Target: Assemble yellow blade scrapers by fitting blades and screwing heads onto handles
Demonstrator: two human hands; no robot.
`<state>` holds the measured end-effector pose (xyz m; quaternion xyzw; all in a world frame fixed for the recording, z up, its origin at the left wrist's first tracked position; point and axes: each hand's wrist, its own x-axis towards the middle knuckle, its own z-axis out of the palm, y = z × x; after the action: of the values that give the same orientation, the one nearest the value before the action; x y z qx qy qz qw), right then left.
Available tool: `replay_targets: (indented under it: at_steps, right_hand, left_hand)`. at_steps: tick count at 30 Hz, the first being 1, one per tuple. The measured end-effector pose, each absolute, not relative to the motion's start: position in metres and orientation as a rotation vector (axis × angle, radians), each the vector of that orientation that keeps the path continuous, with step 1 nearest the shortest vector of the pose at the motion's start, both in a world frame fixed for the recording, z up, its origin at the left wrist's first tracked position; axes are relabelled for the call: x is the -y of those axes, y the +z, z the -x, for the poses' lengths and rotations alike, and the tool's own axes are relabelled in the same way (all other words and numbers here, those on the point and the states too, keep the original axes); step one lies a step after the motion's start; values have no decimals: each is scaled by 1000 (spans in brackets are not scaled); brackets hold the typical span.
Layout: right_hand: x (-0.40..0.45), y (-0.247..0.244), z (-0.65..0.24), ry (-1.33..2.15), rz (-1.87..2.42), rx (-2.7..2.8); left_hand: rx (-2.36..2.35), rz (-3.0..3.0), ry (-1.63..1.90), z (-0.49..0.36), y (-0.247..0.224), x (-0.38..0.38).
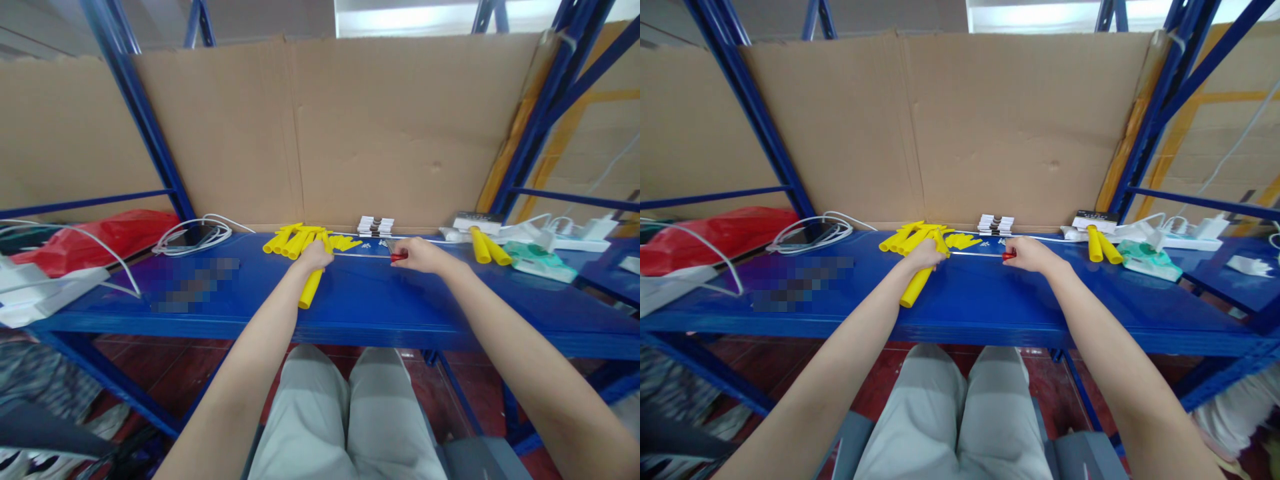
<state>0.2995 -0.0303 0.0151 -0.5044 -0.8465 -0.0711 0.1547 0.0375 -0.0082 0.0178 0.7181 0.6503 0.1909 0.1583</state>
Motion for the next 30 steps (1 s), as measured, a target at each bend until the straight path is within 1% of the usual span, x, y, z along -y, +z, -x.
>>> replay_targets:
  at_steps: [6, 12, 21, 30]
  right_hand:
    - [29, 14, -302, -212, 1414, 2452]
    - [29, 14, -301, -224, 1491, 2422]
    - [25, 11, -302, -89, 1531, 2413]
    - [22, 9, -304, -74, 1551, 2383]
  left_hand:
    - [-1867, -2047, 535, -38, 18, 8]
    - [-1871, -2051, 523, -38, 18, 7]
    - [-1893, -2046, 485, -38, 18, 7]
    - [-1891, -2029, 479, -39, 16, 3]
